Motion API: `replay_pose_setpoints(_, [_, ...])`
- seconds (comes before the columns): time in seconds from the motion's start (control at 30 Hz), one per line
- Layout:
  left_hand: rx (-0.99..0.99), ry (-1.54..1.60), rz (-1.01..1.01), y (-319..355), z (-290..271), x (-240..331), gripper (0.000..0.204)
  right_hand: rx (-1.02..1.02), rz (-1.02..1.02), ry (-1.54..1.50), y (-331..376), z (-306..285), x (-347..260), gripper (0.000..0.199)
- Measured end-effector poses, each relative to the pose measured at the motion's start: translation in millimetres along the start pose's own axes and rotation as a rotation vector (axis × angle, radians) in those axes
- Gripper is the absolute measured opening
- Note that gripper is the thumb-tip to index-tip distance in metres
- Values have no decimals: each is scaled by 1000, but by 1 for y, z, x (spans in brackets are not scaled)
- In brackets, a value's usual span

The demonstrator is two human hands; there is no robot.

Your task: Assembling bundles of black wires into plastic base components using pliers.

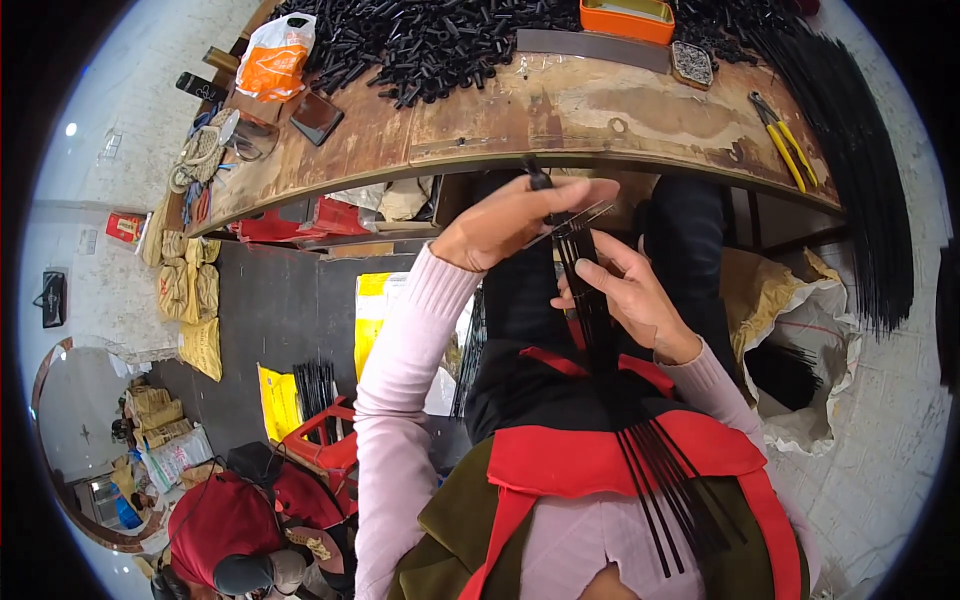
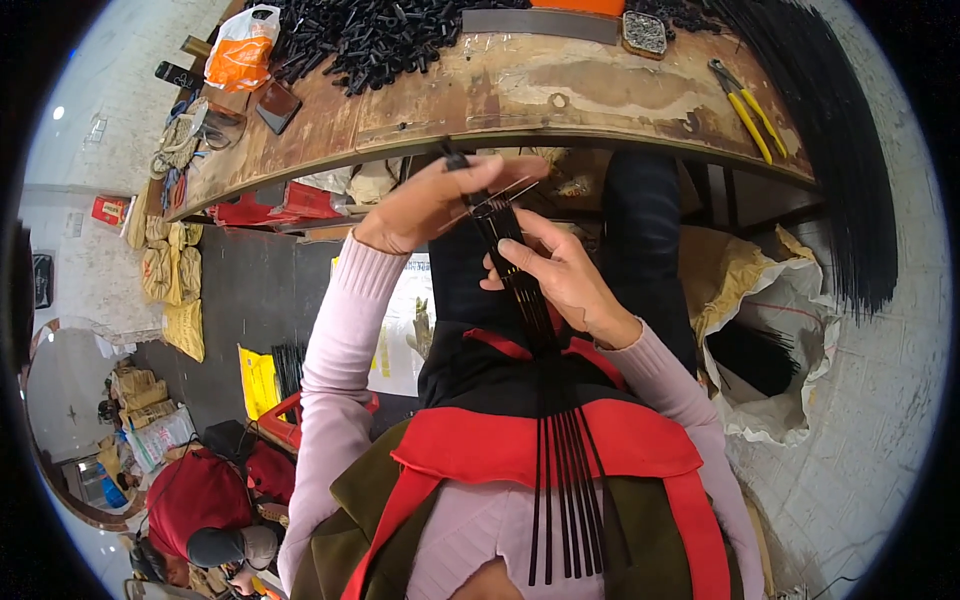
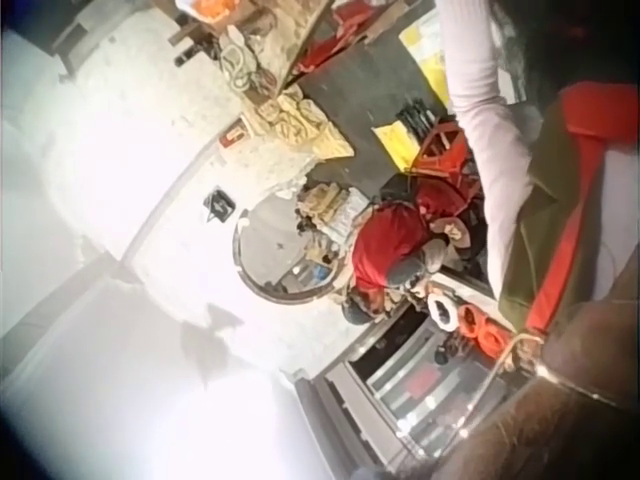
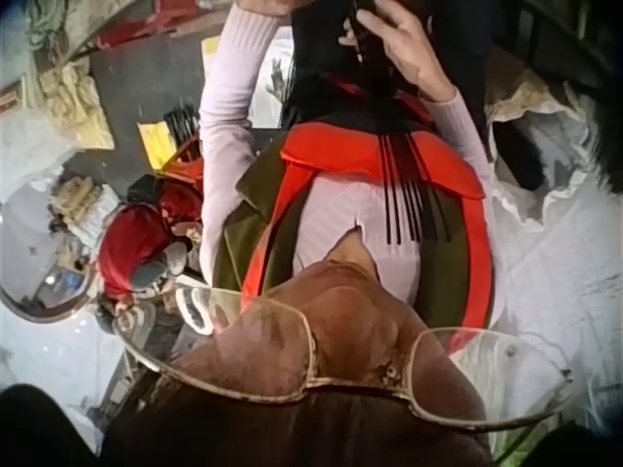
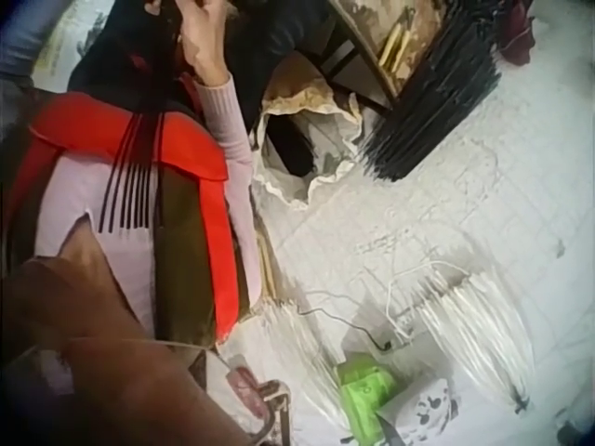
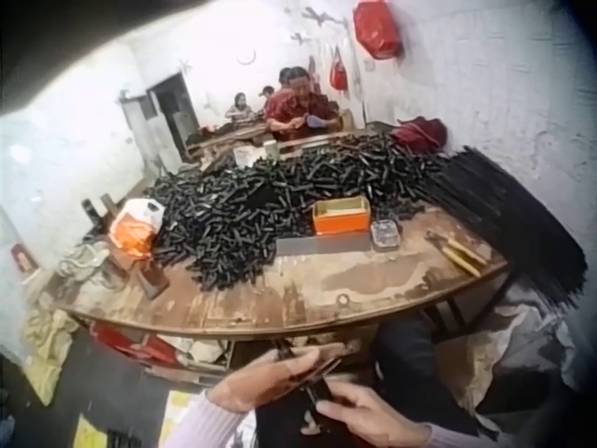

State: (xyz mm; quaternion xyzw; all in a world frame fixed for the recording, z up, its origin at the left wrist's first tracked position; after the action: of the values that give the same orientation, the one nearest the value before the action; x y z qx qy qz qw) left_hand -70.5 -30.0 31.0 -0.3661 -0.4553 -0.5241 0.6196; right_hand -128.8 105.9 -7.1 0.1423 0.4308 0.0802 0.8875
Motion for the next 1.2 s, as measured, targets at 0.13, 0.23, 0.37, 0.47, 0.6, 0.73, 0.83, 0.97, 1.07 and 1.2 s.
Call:
replay_pose_setpoints(0.13, [14, 98, -38, 14, -5, -13, 82, -7, -33, 4, 2, 0, -4, 37])
replay_pose_setpoints(0.23, [172, 314, 192, 26, -13, -5, 77, -1, -23, 13, 2, -1, 1, 38])
replay_pose_setpoints(0.37, [503, 123, 261, 22, -15, -17, 44, 22, -20, 4, 1, -1, 0, 39])
replay_pose_setpoints(0.47, [570, 5, 278, 20, -11, -4, 36, 27, -24, -1, 1, -2, 1, 39])
replay_pose_setpoints(0.6, [655, -114, 367, 22, -12, -4, 37, 34, -33, -7, 1, -1, 0, 39])
replay_pose_setpoints(0.73, [629, -197, 390, 23, -12, -2, 39, 36, -17, -14, 1, -4, -1, 39])
replay_pose_setpoints(0.83, [564, -182, 288, 22, -8, -3, 38, 30, -17, -6, 2, -6, -2, 39])
replay_pose_setpoints(0.97, [478, -58, 278, 21, -8, -6, 37, 21, -18, -16, 1, -7, -1, 39])
replay_pose_setpoints(1.07, [472, -24, 286, 20, -6, -6, 36, 21, -28, -24, 1, -8, 0, 38])
replay_pose_setpoints(1.2, [548, -99, 330, 21, -3, -7, 38, 22, -31, -22, 2, -9, -1, 38])
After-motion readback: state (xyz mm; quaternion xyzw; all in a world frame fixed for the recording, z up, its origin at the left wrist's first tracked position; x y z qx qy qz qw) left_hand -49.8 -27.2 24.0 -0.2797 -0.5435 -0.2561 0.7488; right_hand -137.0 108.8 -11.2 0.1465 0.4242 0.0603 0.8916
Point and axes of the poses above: each hand's wrist, its own y-axis away from the middle knuckle, its own z-axis out of the palm, x = y × z, the point moved 5 cm from there along -y, towards the middle knuckle, and after that the axes turned 11 degrees about z, right-handed, at the moved point
